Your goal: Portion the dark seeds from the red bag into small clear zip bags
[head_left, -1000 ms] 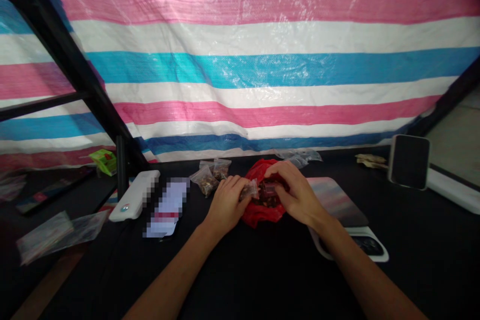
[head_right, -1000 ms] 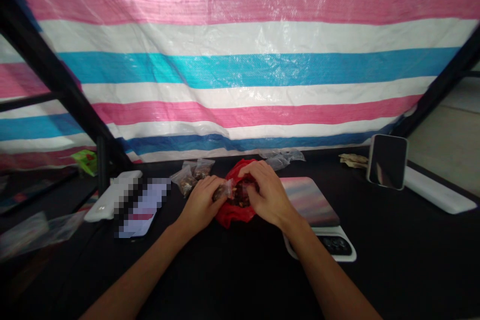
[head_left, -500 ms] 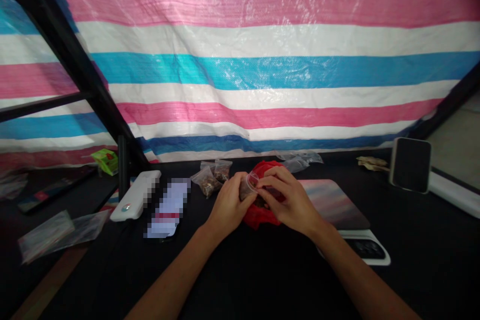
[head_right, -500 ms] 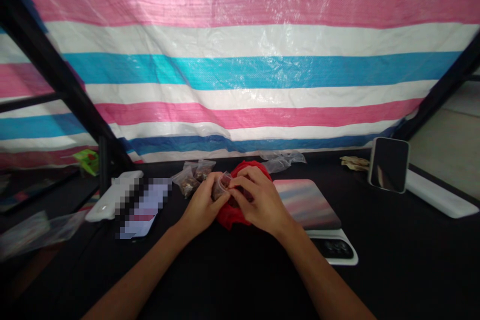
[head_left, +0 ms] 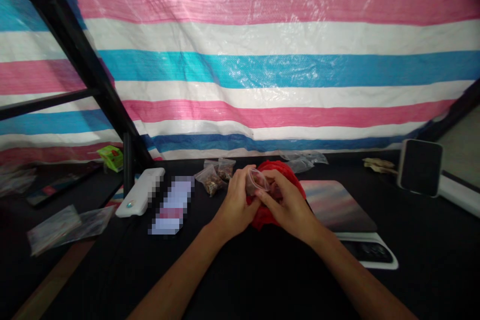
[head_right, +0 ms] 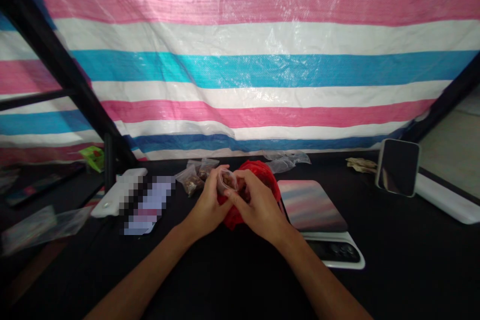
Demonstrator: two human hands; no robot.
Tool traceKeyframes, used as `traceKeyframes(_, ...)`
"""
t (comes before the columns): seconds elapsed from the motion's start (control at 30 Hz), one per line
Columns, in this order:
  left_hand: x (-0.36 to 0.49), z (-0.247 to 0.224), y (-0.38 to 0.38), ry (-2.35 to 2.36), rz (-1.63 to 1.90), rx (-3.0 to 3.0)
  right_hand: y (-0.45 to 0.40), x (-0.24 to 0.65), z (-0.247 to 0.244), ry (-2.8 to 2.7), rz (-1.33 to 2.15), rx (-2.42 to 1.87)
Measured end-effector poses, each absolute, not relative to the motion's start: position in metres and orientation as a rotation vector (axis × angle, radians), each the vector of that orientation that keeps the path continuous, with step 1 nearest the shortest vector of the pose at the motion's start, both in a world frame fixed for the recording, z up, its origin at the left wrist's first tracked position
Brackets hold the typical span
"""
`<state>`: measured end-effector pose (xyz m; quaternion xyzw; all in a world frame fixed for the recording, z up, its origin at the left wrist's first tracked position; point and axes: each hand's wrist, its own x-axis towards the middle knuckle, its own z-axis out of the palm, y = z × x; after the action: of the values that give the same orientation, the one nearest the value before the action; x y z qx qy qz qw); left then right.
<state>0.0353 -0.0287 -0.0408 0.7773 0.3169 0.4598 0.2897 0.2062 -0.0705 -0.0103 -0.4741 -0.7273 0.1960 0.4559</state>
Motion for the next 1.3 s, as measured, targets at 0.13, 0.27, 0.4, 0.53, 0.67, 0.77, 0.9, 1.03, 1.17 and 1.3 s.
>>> traceKeyframes(0.13, 0.035, -0.037, -0.034, 0.833, 1.157, 2.085, -0.065, 0.207, -0.006, -1.513, 0.624, -1.101)
traceKeyframes(0.27, 0.029, -0.029, -0.035, 0.836, 1.070, 2.218, -0.058, 0.224, 0.005, -1.127, 0.796, -1.068)
traceKeyframes(0.4, 0.025, -0.028, -0.028, 0.925, 1.055, 2.273, -0.057, 0.267, 0.009, -0.890, 0.686, -1.094)
traceKeyframes(0.53, 0.025, -0.034, -0.020, 1.044, 1.119, 2.185, -0.066, 0.320, 0.004, -1.097, 0.745, -1.353)
traceKeyframes(0.67, 0.027, -0.038, -0.017, 1.071, 1.245, 2.087, -0.074, 0.350, -0.003, -1.757, 0.407, -1.633)
traceKeyframes(0.77, 0.028, -0.039, -0.013, 1.111, 1.402, 1.975, -0.075, 0.355, -0.005, -1.905, 0.086, -1.676)
traceKeyframes(0.9, 0.025, -0.041, -0.006, 1.144, 1.543, 1.886, -0.080, 0.371, -0.011, -1.639, -0.102, -1.605)
traceKeyframes(1.03, 0.022, -0.041, -0.004, 1.152, 1.550, 1.914, -0.096, 0.402, -0.026, -1.108, -0.104, -1.550)
traceKeyframes(1.17, 0.022, -0.039, -0.008, 1.134, 1.514, 1.994, -0.109, 0.416, -0.034, -0.864, -0.185, -1.547)
traceKeyframes(1.3, 0.021, -0.039, -0.011, 0.982, 1.341, 2.082, -0.110, 0.406, -0.034, -0.893, -0.157, -1.581)
